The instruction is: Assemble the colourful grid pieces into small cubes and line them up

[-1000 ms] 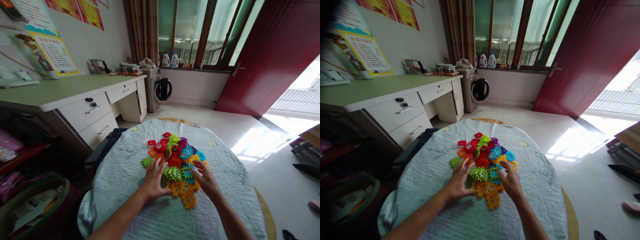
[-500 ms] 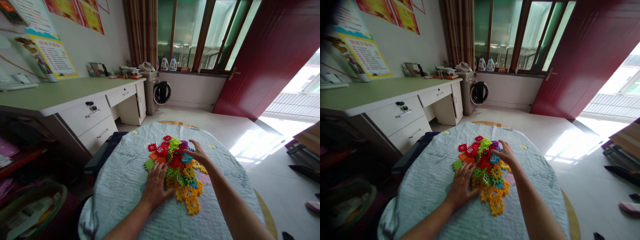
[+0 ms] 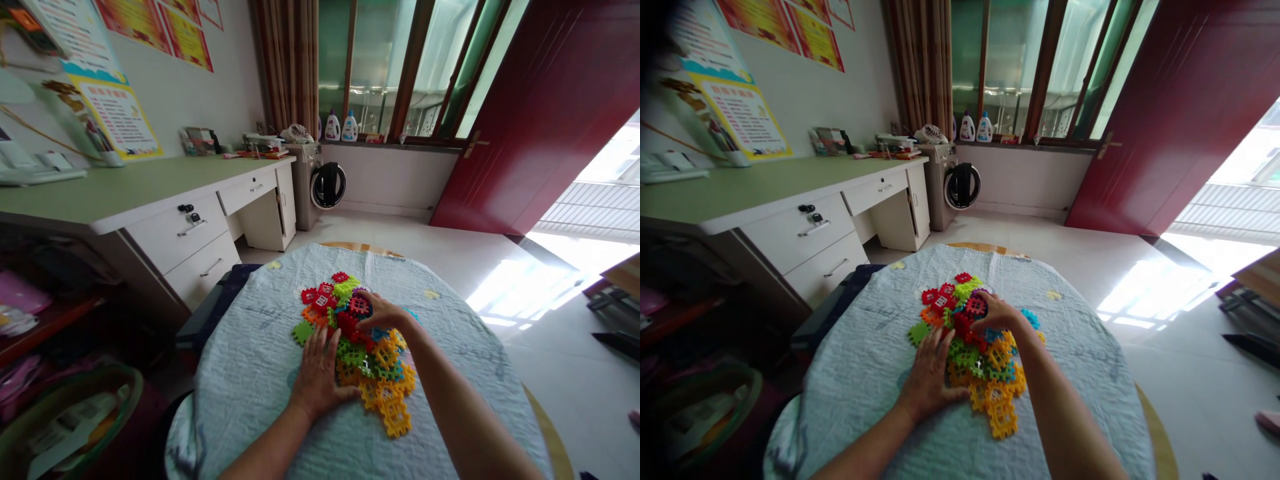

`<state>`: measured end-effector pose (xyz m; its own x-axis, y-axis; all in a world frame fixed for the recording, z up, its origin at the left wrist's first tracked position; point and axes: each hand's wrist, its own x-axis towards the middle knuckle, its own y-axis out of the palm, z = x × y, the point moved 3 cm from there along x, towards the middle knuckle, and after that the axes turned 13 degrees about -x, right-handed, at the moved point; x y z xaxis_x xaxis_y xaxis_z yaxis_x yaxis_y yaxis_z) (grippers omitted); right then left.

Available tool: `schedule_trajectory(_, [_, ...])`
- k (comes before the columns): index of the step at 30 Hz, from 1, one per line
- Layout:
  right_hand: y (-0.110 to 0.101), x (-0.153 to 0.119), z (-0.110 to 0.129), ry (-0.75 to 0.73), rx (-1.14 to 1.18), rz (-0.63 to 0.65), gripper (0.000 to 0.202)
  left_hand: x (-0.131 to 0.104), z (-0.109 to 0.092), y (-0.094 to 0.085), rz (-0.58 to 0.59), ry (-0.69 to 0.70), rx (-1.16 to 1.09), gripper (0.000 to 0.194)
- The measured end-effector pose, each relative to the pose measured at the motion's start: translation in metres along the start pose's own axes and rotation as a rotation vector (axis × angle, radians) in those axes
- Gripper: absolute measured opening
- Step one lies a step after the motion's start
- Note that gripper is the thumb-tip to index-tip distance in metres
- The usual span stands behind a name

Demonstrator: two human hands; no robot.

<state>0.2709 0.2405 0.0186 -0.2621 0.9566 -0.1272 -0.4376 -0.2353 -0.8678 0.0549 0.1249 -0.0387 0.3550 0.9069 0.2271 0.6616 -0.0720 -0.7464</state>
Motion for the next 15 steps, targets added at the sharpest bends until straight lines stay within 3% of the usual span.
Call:
schedule_trajectory(2, [-0.001, -0.011, 0.012, -0.065, -0.022, -0.04, 0.095, 0.0, 0.001, 0.002, -0.019, 0.015, -0.001, 0.119])
schedule_trajectory(8, [-0.003, -0.035, 0.058, -0.294, 0.055, -0.159, 0.058, -0.001, 0.002, 0.003, -0.078, 0.052, -0.007, 0.102])
schedule_trajectory(15, [0.002, -0.051, 0.078, -0.258, 0.242, -0.28, 0.029, -0.004, 0.007, 0.002, -0.15, 0.044, -0.102, 0.101])
